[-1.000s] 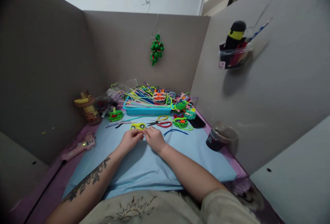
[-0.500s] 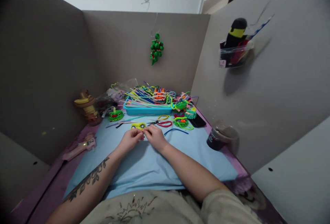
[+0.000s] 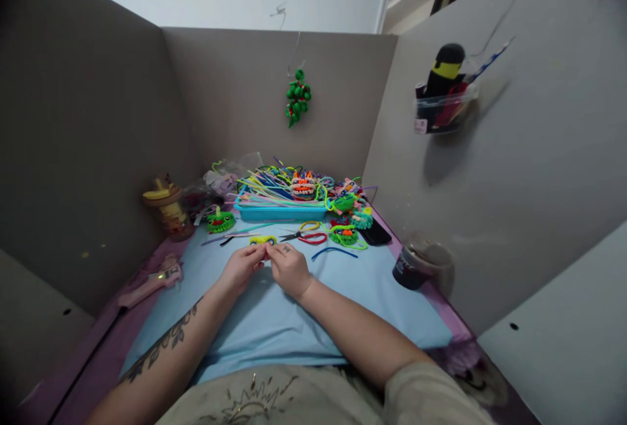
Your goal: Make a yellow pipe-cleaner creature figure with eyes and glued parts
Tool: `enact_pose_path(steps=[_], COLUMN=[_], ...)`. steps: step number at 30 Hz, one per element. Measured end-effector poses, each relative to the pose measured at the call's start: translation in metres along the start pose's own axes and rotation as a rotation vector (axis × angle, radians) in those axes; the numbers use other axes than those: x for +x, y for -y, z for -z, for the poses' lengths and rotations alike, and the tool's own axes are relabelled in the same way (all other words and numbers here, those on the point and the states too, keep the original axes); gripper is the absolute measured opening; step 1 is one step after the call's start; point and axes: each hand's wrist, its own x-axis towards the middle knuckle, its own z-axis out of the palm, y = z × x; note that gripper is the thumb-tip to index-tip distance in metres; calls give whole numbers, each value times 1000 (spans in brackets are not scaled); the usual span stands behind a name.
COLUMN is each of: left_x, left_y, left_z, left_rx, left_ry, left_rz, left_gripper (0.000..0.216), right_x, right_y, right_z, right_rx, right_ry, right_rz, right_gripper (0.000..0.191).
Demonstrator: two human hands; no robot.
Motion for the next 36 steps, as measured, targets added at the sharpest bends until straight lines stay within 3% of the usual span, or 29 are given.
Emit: enact_pose_path(steps=[8,17,21,28,32,36], left_x=[4,4,0,-3,-3,-2], left_y=[2,0,1,-2,-4,-3], left_z=[0,1,2,5,7,7], left_rx=[98,393,455,726,824,732], left_ry=[12,51,-17,-11,-3,28], left_rz=[-121,-307,-379,-533,-529,-458], left_gripper=[31,24,22,20,18,21], right_x=[3,4,6,8,6,9], right_y=[-3,-12,-12,-20,-22,-17], right_z=[2,4,4,-2,-1,4], right_rx=[295,264,308,723,768,728], right_ry=[-16,-76,-71,162,215,190], right_rz=[-67,-129,-288,-544,-571,-591], right_gripper=[25,13,13,26,25,25])
